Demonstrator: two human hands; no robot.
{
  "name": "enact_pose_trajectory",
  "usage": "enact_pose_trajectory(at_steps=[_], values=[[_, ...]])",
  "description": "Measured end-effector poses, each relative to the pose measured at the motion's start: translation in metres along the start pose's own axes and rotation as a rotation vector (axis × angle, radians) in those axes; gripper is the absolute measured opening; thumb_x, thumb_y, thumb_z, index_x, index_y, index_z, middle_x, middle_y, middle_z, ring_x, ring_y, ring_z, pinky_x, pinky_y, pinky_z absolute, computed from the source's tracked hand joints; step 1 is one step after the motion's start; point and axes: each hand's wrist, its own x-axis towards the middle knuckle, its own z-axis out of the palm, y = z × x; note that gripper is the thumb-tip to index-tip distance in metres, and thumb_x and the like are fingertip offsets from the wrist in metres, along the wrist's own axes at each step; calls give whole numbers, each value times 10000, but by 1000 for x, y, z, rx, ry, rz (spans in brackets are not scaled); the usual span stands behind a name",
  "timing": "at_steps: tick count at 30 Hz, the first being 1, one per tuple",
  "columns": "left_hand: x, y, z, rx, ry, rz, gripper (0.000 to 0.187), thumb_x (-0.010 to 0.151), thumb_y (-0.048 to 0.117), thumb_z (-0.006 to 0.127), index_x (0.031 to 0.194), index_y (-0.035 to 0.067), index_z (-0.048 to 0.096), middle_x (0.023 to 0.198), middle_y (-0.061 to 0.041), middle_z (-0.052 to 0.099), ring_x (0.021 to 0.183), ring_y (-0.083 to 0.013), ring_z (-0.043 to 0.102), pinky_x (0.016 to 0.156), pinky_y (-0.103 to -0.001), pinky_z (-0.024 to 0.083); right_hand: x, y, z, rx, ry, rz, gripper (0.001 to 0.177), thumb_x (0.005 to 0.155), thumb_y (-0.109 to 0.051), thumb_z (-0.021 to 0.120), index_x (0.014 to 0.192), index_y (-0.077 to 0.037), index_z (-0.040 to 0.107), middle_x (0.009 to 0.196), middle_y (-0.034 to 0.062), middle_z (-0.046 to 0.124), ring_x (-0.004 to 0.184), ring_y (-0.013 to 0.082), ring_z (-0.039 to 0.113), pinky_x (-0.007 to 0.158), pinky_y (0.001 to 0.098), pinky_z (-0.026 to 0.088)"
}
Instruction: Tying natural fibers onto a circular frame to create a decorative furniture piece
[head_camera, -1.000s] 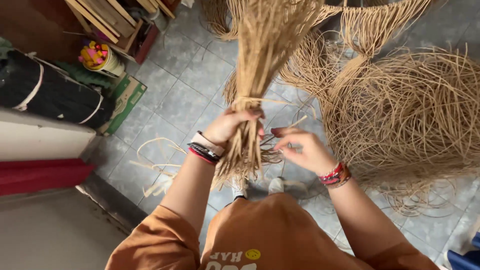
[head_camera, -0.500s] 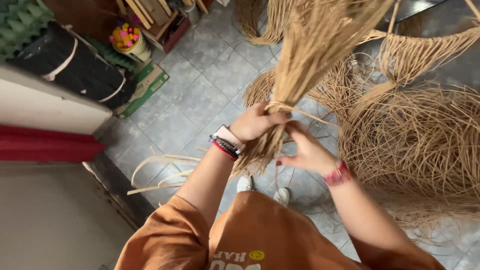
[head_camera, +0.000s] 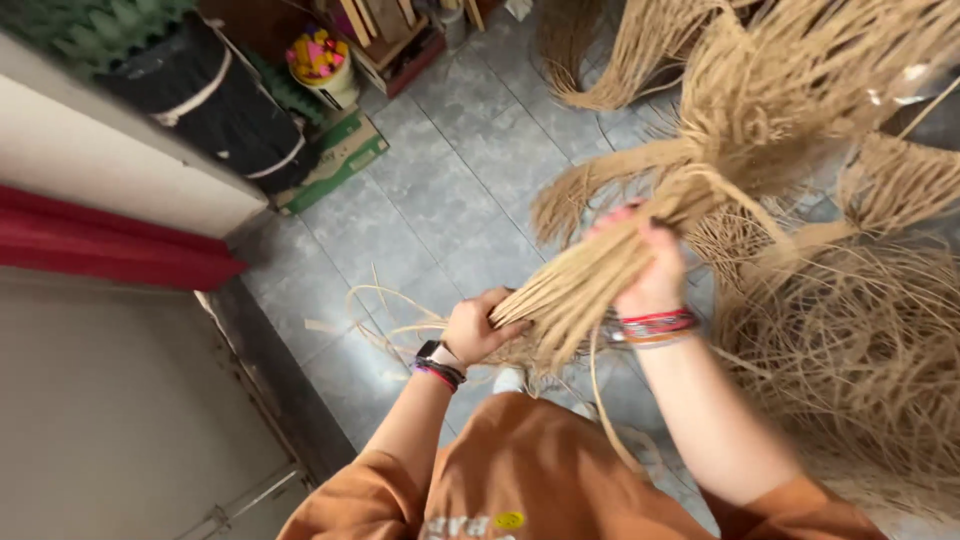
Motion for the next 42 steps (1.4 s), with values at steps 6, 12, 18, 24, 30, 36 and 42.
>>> enact_pose_trajectory(at_steps=[6, 12, 18, 24, 30, 36, 42], values=[[8, -82, -65, 470, -54, -298, 449, 793, 393, 761, 1216, 398, 611, 1098, 61, 734, 1042, -262, 735, 941, -439, 595, 55, -56, -54, 77, 126, -195, 357, 814, -343, 793, 1080, -152, 650, 998, -3, 687, 970, 186, 670, 946, 370, 595], [32, -79, -94, 611, 213, -172, 444, 794, 262, 731, 1207, 379, 622, 1014, 73, 716, 1036, -220, 714, 944, -418, 529, 26, -10, -1, 75, 232, -188, 344, 830, -208, 790, 1128, -124, 639, 1105, 4, 698, 1086, 183, 685, 1021, 359, 584], [12, -135, -145, 712, 369, -322, 400, 759, 271, 770, 1131, 347, 643, 976, 44, 731, 1055, -202, 692, 1038, -436, 415, 38, -24, -7, 77, 111, -233, 336, 797, -283, 812, 1062, -183, 631, 1001, -36, 687, 996, 136, 696, 1089, 427, 578], [11, -166, -135, 589, 322, -424, 290, 819, 257, 655, 1087, 349, 595, 928, 66, 740, 1026, -182, 709, 1022, -410, 403, 66, -7, -74, -182, 470, -93, 452, 811, -239, 851, 1224, -147, 693, 1164, 28, 749, 1079, 167, 741, 976, 314, 642], [12, -176, -169, 1011, 672, -234, 267, 779, 297, 715, 980, 385, 563, 869, 142, 593, 1023, -92, 592, 984, -361, 375, 55, -33, -36, -37, 426, -222, 614, 795, -274, 891, 1323, -163, 597, 1274, 33, 710, 1193, 216, 714, 1087, 389, 626], [44, -192, -107, 529, 350, -455, 346, 860, 267, 732, 1202, 264, 680, 1088, -51, 748, 1092, -306, 706, 996, -492, 522, 55, -30, -4, 75, 463, -172, 517, 800, -225, 889, 1247, -107, 657, 1192, 60, 747, 1120, 227, 753, 1027, 394, 657], [48, -43, -72, 582, 544, -256, 999, 699, 259, 900, 1546, 192, 376, 1521, -145, 427, 1391, -365, 442, 1150, -567, 328, 55, 11, 41, 201, 317, -14, 545, 829, -223, 841, 1320, -134, 621, 1259, 103, 706, 1194, 294, 688, 1091, 476, 576]])
